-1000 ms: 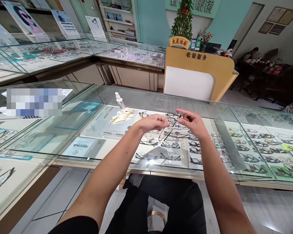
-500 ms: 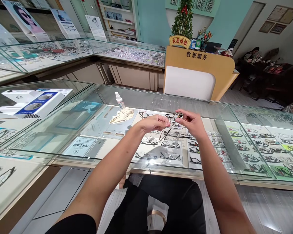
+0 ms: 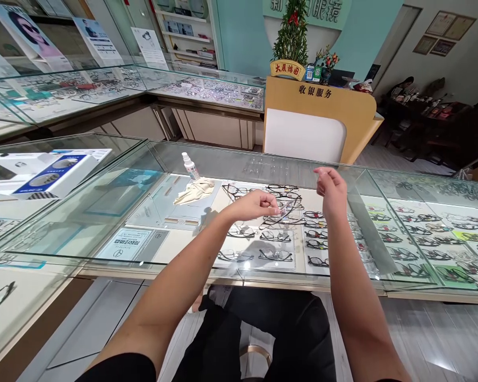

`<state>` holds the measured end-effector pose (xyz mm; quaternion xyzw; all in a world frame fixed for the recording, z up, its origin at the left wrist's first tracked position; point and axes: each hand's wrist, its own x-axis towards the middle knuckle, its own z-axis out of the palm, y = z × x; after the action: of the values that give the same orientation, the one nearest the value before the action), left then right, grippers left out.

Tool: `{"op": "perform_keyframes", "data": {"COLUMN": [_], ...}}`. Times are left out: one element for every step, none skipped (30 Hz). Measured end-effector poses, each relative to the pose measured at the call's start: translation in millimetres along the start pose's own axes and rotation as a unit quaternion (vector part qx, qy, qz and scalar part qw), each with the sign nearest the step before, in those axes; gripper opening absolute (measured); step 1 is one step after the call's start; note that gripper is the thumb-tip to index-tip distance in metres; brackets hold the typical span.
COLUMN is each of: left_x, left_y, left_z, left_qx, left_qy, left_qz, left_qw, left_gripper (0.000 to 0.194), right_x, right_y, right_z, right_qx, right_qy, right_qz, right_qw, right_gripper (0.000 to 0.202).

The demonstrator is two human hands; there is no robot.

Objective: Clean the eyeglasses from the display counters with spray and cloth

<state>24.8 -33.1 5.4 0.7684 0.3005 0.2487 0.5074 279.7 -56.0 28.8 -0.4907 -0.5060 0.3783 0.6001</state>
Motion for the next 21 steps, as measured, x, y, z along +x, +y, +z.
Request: {"op": "perform_keyframes", "data": {"left_x": [-0.9,-1.7,-2.1,-2.2,-2.0,-1.6,-0.9,0.0,0.8,1.7,2.5,3.1,3.5,3.8,4.0,4.2,4.2,4.3,4.4,4.5,4.6], "left_y": [1.6,2.9,4.0,4.8,5.5,6.0,6.4,6.8,7.1,7.5,8.0,8.4,8.8,9.2,9.5,9.6,9.6,9.5,9.3,9.1,8.9], "left_z": [4.7,9.8,15.1,20.2,25.1,29.5,33.4,36.6,39.2,41.3,42.8,43.8,44.5,44.8,45.0,45.0,44.9,44.8,44.7,44.6,44.5], "left_qx": [0.056,0.114,0.171,0.222,0.266,0.304,0.337,0.366,0.389,0.406,0.418,0.426,0.431,0.433,0.434,0.433,0.433,0.433,0.433,0.434,0.435], "left_qy": [-0.005,-0.008,-0.014,-0.025,-0.038,-0.052,-0.065,-0.074,-0.079,-0.081,-0.083,-0.084,-0.086,-0.088,-0.089,-0.089,-0.089,-0.088,-0.086,-0.085,-0.085], "left_qz": [0.016,0.034,0.052,0.066,0.072,0.071,0.064,0.053,0.044,0.036,0.031,0.028,0.025,0.024,0.022,0.021,0.020,0.020,0.019,0.018,0.017], "left_qw": [0.998,0.993,0.984,0.972,0.960,0.949,0.937,0.926,0.917,0.909,0.904,0.900,0.898,0.897,0.896,0.897,0.897,0.897,0.897,0.897,0.896], "left_gripper": [0.027,0.023,0.020,0.017,0.016,0.016,0.017,0.018,0.020,0.021,0.022,0.023,0.023,0.024,0.024,0.024,0.023,0.023,0.023,0.024,0.024], "right_x": [3.0,4.9,5.8,5.5,4.4,2.8,0.9,-0.9,-2.5,-3.7,-4.6,-5.2,-5.5,-5.6,-5.6,-5.6,-5.5,-5.5,-5.4,-5.3,-5.2], "right_y": [2.8,5.8,8.9,11.7,14.1,16.0,17.5,18.5,19.4,20.2,21.0,21.9,23.1,24.4,25.7,27.1,28.5,29.6,30.6,31.4,32.0], "right_z": [-2.7,-4.3,-4.7,-4.1,-2.4,0.0,3.1,6.5,10.1,13.8,17.3,20.6,23.4,25.8,27.7,29.0,29.9,30.3,30.4,30.3,30.0], "right_qx": [0.011,0.005,-0.022,-0.069,-0.129,-0.194,-0.259,-0.319,-0.373,-0.418,-0.455,-0.483,-0.503,-0.519,-0.531,-0.540,-0.546,-0.550,-0.553,-0.554,-0.555], "right_qy": [0.042,0.069,0.071,0.038,-0.006,-0.050,-0.088,-0.114,-0.131,-0.142,-0.150,-0.159,-0.168,-0.176,-0.182,-0.186,-0.189,-0.191,-0.191,-0.190,-0.190], "right_qz": [-0.005,-0.013,-0.015,-0.001,0.016,0.030,0.042,0.050,0.057,0.061,0.063,0.066,0.068,0.068,0.066,0.062,0.057,0.053,0.049,0.048,0.046], "right_qw": [0.999,0.998,0.997,0.997,0.992,0.979,0.961,0.940,0.917,0.895,0.876,0.859,0.845,0.834,0.825,0.819,0.814,0.811,0.810,0.809,0.808], "right_gripper": [0.039,0.037,0.036,0.036,0.036,0.036,0.035,0.031,0.027,0.023,0.021,0.021,0.021,0.021,0.022,0.022,0.021,0.022,0.022,0.022,0.022]}}
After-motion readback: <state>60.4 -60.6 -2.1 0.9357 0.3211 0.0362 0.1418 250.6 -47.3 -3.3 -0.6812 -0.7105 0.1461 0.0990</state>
